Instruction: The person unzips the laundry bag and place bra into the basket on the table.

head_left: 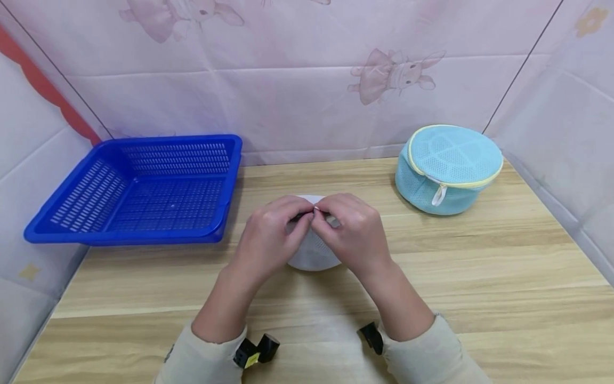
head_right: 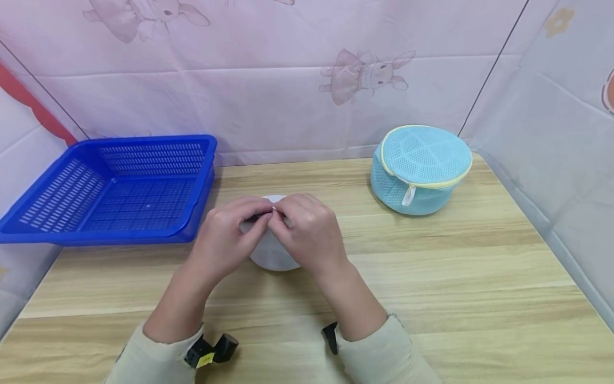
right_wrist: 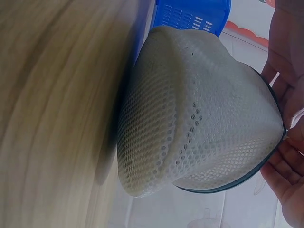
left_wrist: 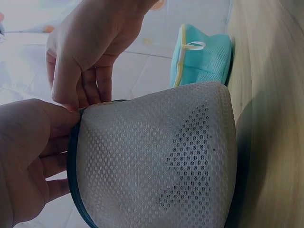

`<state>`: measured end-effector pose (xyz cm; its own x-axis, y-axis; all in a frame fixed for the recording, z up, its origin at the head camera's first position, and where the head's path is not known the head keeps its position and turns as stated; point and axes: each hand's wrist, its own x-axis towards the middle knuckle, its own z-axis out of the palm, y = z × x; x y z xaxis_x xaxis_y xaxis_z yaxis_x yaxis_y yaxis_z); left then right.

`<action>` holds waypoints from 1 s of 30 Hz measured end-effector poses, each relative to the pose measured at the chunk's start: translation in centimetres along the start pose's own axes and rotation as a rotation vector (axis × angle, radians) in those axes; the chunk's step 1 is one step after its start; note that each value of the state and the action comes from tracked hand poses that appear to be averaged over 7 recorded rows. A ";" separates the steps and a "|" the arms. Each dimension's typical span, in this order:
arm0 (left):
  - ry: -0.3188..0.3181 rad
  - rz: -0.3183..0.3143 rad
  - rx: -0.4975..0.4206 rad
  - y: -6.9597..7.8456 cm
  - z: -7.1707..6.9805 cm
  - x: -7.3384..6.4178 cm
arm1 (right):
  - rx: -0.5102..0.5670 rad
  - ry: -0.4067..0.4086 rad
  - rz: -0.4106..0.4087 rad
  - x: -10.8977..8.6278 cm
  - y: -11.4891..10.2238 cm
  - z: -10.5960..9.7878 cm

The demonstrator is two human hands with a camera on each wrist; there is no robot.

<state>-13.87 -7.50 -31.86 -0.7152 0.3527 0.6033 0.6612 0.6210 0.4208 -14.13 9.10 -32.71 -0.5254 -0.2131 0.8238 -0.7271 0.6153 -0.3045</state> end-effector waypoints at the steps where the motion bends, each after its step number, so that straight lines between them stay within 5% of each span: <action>1: -0.001 0.000 0.001 0.0 0.0 0.0 | -0.001 -0.004 0.000 0.0 0.0 0.0; 17: 0.015 0.019 0.024 -0.1 0.2 0.0 | -0.017 0.002 0.010 0.0 0.2 0.1; 30: 0.011 -0.049 0.022 -0.4 -0.4 0.1 | -0.065 0.025 0.057 0.1 0.8 -0.6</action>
<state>-14.13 -8.00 -31.75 -0.7444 0.3140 0.5894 0.6201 0.6526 0.4355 -14.55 10.05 -32.58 -0.5538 -0.1578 0.8176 -0.6655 0.6740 -0.3207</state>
